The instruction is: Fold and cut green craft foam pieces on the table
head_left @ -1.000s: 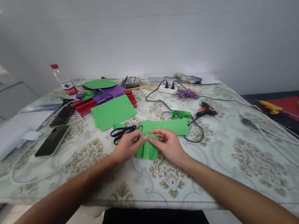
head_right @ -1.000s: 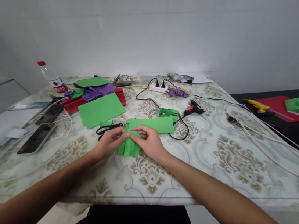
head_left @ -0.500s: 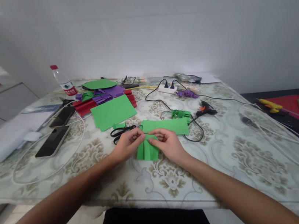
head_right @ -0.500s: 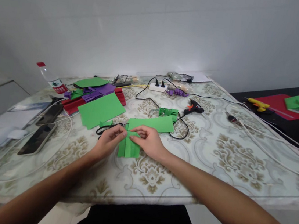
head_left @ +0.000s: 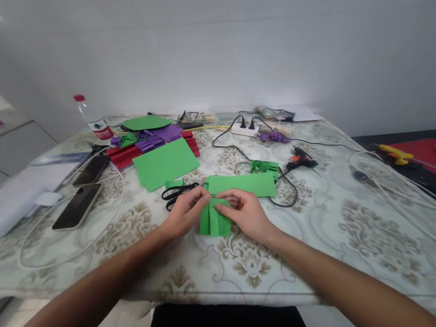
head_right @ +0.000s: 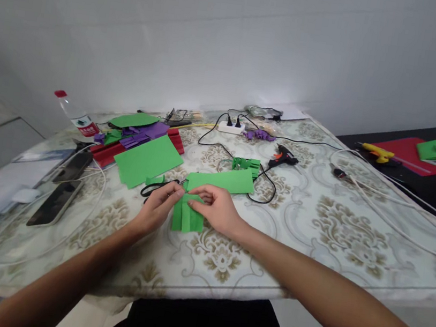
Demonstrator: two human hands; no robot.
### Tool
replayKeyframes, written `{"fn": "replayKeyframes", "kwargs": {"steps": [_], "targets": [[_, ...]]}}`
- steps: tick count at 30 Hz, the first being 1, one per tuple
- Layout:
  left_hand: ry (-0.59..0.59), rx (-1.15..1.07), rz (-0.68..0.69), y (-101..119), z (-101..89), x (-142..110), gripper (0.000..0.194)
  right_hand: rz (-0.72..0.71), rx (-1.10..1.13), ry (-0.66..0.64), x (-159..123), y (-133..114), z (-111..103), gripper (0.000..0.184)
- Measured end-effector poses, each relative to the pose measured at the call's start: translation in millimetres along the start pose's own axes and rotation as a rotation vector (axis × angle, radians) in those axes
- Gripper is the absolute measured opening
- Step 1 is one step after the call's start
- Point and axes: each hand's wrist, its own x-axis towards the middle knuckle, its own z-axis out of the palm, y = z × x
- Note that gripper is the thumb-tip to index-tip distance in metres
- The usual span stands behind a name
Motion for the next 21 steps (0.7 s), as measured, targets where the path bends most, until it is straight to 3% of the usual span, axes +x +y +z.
{"fn": "replayKeyframes", "kwargs": {"steps": [8,16,21], "targets": [[0.048,-0.069,-0.052,-9,4.3,-2,0.034,-0.004,0.024,0.032,4,0,0,0.032],[-0.13,-0.336,-0.175,-14,23.6,26,0.036,0.022,0.081,0.204,16,4,-8,0.031],[-0.07,-0.308,-0.169,-20,23.2,30,0.039,0.076,0.117,0.246,19,3,-13,0.035]]}}
